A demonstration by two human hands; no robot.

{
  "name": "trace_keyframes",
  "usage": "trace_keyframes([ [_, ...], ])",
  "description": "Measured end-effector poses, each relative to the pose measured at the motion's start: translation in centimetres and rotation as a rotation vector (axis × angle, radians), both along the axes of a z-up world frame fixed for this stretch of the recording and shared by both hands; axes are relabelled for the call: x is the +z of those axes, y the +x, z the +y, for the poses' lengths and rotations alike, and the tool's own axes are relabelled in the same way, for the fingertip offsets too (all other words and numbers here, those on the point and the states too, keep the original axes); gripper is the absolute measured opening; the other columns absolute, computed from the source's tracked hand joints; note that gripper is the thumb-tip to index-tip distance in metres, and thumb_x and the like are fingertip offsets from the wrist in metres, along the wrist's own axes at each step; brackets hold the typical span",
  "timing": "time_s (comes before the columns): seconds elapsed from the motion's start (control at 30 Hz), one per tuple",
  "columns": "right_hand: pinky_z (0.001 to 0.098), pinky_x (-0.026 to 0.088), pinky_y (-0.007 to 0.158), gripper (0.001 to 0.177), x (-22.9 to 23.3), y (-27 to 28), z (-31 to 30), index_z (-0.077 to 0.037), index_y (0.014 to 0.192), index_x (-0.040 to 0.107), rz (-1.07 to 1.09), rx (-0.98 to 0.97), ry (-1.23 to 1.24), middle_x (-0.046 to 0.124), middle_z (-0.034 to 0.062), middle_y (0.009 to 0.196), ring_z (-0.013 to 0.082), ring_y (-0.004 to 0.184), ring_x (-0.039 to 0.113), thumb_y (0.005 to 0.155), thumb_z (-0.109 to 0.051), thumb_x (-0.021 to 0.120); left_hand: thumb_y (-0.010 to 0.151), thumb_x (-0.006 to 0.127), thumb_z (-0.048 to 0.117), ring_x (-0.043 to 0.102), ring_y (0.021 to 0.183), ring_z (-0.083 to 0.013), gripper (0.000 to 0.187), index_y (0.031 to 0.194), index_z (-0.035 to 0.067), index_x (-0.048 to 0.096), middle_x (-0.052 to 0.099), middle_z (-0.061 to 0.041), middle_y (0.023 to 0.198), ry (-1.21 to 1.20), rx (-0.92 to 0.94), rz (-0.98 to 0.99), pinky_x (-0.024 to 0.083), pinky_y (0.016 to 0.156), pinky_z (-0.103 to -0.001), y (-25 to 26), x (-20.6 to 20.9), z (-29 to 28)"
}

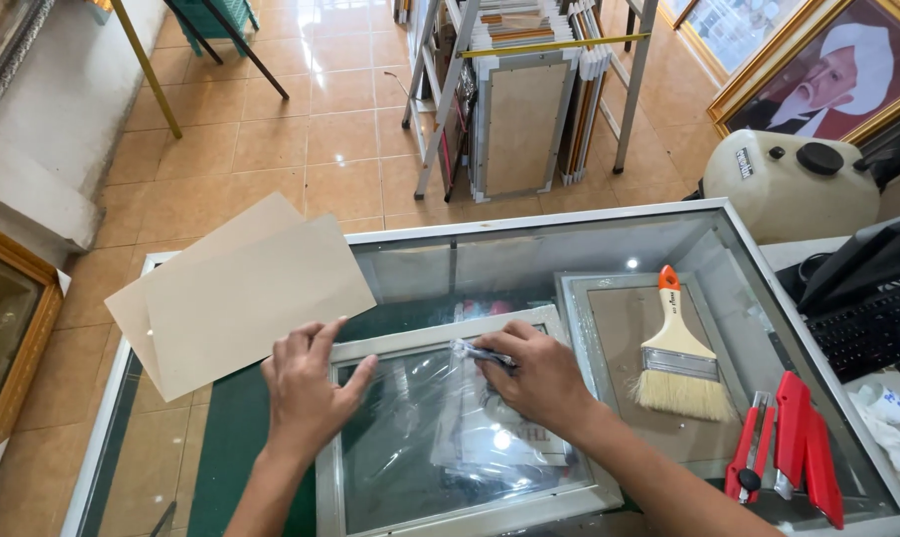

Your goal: Cleaning the glass and surfaces of a picture frame using a rag and a brush.

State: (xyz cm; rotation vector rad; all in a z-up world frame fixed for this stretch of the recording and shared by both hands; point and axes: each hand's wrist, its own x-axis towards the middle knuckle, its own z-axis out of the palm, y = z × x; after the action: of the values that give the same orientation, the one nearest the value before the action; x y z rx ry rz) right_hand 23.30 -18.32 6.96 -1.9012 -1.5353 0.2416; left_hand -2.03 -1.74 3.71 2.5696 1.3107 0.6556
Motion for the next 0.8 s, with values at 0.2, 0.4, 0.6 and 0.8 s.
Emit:
trace_keyframes([
  [0.2, 0.0423, 0.050, 0.048, 0.014, -4.0, 1.7, 1.3, -0.011, 0.096, 0.074, -0.522, 0.130, 0.217, 0.064, 0.0087, 0.082, 0.0278, 0.061, 0.063, 0.099, -0.021, 0.065, 0.087, 0.068, 0.053, 0.053, 0.122, -0.0236, 0.046, 0.128, 0.031, 0.072, 0.063, 0.003, 0.121, -0.122, -0.005, -0.057, 0.035, 0.098, -0.051, -1.5, -3.2, 1.1],
  [0.4, 0.0368, 0.051, 0.054, 0.021, -0.9, -4.0, -2.1, -0.004, 0.112, 0.069, -0.228, 0.506, -0.051, 0.061, 0.0120, 0.086, 0.0235, 0.066, 0.055, 0.105, -0.016, 0.054, 0.090, 0.067, 0.049, 0.053, 0.122, -0.0218, 0.037, 0.123, 0.035, 0.076, 0.066, 0.003, 0.119, -0.177, 0.033, -0.098, 0.033, 0.101, -0.048, -1.3, -2.7, 0.9],
  [0.6, 0.0354, 0.039, 0.053, 0.015, -1.1, -5.6, -2.0, -0.011, 0.111, 0.071, -0.137, 0.913, -0.026, 0.053, 0.0090, 0.090, 0.0201, 0.071, 0.049, 0.107, -0.020, 0.059, 0.090, 0.066, 0.051, 0.048, 0.128, -0.0189, 0.032, 0.118, 0.040, 0.077, 0.065, 0.010, 0.124, -0.251, 0.002, -0.035, 0.030, 0.102, -0.049, -1.5, -2.9, 1.6],
  [0.8, 0.0361, 0.048, 0.049, 0.007, -3.7, -2.7, 5.1, -0.008, 0.097, 0.067, -0.464, 0.471, 0.269, 0.065, 0.0107, 0.084, 0.0214, 0.061, 0.058, 0.099, -0.014, 0.063, 0.090, 0.064, 0.053, 0.047, 0.127, -0.0191, 0.031, 0.117, 0.042, 0.076, 0.065, 0.012, 0.121, -0.266, -0.010, -0.009, 0.031, 0.100, -0.048, -1.6, -3.3, 2.2],
])
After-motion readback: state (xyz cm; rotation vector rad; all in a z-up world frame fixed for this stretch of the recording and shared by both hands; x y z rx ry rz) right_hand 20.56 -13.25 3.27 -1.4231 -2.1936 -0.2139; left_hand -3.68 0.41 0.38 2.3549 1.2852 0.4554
